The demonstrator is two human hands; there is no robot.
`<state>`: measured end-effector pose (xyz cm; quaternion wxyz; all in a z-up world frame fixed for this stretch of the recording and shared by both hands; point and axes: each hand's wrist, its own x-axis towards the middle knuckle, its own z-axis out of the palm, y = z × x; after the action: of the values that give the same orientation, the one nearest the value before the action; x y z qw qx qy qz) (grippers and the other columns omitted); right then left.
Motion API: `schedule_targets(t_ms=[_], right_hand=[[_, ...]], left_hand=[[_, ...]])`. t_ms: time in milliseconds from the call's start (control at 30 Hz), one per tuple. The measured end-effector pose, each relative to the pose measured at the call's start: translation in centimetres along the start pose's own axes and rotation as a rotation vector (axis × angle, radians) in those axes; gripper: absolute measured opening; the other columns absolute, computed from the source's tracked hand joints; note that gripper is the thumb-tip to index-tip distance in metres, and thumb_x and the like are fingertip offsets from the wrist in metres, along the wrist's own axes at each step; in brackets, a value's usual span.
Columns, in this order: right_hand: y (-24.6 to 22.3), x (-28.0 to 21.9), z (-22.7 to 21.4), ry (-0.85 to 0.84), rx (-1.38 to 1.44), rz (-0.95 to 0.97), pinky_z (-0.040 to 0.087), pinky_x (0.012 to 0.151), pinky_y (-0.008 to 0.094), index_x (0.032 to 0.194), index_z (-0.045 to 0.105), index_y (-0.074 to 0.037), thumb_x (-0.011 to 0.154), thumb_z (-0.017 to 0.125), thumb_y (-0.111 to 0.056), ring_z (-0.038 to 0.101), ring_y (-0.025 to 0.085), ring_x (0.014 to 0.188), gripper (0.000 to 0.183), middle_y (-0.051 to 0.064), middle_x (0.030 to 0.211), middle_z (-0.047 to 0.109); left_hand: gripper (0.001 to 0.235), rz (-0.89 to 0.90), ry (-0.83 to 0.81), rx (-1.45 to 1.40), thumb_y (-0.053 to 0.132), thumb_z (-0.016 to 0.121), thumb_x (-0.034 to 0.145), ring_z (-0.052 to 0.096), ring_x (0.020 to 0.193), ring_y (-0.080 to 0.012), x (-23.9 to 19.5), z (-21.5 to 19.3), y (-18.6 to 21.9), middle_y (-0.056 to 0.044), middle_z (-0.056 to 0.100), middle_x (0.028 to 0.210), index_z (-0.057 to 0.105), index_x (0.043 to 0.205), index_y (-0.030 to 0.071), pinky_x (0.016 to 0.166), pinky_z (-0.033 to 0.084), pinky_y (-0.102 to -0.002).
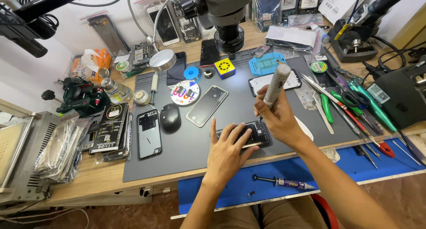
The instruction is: The person cleans the back of a purple smartphone with a white cloth, then removes the back cover to expose the internal components. They use a syringe-like tool to apply a substance to the phone's interior and later use tweezers to manipulate small parts within the device.
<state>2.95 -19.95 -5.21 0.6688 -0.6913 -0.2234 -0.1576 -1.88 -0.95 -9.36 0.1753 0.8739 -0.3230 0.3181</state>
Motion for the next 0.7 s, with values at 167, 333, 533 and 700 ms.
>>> schedule_targets(t_ms=[167,333,533,700], right_hand=[[0.7,1.0,0.4,-0.048,0.005,-0.027,0.045,0.068,0.029,0.126,0.043,-0.005,0.112,0.051,-0.020,0.055,0.014,0.068,0.022,0.005,0.079,0.053],[1.7,1.1,0.7,-0.069,0.002,-0.016,0.046,0.066,0.028,0.124,0.044,-0.006,0.112,0.051,-0.022,0.057,0.014,0.068,0.021,0.005,0.077,0.055],[1.6,1.1,0.6,-0.104,-0.080,0.010,0.047,0.068,0.031,0.122,0.045,-0.008,0.112,0.049,-0.027,0.056,0.015,0.067,0.022,0.005,0.076,0.057],[1.2,0.8,0.4,-0.125,-0.038,0.084,0.049,0.070,0.030,0.120,0.045,-0.010,0.110,0.051,-0.027,0.055,0.015,0.071,0.021,0.005,0.084,0.055]], left_hand=[[0.042,0.001,0.027,-0.004,0.045,0.078,0.092,0.065,0.119,-0.0301,0.4,-0.5,0.3,-0.011,0.074,0.120,0.076,0.119,0.013,0.123,0.014,-0.075],[0.042,-0.011,0.007,-0.017,0.044,0.077,0.092,0.065,0.120,-0.0306,0.4,-0.7,0.2,-0.012,0.074,0.120,0.076,0.120,0.012,0.122,0.013,-0.076],[0.041,-0.026,-0.017,-0.032,0.044,0.077,0.093,0.064,0.121,-0.0306,0.5,-0.8,0.1,-0.012,0.074,0.120,0.077,0.120,0.012,0.123,0.011,-0.076],[0.042,-0.007,-0.038,-0.020,0.043,0.077,0.094,0.063,0.120,-0.0305,0.8,-1.7,0.1,-0.010,0.072,0.124,0.074,0.122,0.011,0.122,0.017,-0.074]])
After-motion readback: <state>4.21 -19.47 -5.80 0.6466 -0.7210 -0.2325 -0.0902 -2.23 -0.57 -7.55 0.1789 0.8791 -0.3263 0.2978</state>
